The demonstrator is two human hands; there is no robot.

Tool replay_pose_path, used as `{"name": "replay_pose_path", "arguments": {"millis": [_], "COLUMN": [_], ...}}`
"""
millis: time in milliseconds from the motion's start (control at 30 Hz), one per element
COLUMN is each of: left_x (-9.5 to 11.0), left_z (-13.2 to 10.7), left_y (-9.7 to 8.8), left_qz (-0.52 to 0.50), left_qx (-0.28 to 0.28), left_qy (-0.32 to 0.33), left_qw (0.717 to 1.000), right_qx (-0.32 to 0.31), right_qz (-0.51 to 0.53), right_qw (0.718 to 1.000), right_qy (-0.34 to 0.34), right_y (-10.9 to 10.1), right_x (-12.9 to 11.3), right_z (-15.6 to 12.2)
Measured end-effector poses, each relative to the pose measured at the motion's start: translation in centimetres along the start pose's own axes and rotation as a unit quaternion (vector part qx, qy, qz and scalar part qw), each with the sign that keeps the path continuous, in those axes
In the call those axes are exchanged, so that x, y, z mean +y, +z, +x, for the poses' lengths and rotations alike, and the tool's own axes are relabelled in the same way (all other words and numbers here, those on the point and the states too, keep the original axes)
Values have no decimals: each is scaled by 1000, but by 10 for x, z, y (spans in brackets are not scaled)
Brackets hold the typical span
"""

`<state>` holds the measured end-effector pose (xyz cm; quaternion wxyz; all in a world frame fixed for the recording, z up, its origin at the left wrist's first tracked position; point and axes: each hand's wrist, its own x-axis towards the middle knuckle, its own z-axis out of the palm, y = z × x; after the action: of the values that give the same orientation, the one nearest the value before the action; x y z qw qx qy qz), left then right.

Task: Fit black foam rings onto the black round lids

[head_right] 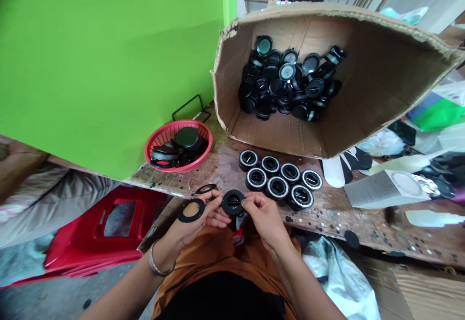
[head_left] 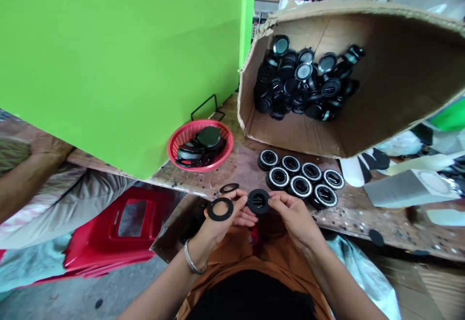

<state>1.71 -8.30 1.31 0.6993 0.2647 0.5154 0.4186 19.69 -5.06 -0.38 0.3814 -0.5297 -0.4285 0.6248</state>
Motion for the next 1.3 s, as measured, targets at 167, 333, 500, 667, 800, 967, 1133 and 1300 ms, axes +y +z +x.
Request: {"name": "replay_pose_path", "arguments": {"millis": [167,333,500,667,800,967,1133,1300], "left_x": [0,0,-1,0,0,0,1,0], "left_z": [1,1,2,2,2,2,1,4], "left_y": [-1,-1,-2,-2,-2,-2,2,5], "left_qz": [-6,1,5,9,9,3,25,57], "left_qx": [4,0,-5,-11,-5,-3,14,46], "left_qy": [-4,-4,1,2,-6,-3,6,17], "left_qw": [1000,1000,1000,1000,1000,1000,1000,997], "right_qx": [17,11,2,13,19,32,43,43], "right_qz": [-15,40,48,17,7,-12,-35,-125], "right_qw": [1000,999,999,1000,1000,999,998,987], "right_qy": [-14,7,13,5,-1,-16,-28,-87], "right_y": [2,1,0,1,3,5,5,4], "right_x": [-2,0,1,0,-2,-3,0,-2], "right_z": [-2,-3,-1,0,-1,-3,-1,-2]}}
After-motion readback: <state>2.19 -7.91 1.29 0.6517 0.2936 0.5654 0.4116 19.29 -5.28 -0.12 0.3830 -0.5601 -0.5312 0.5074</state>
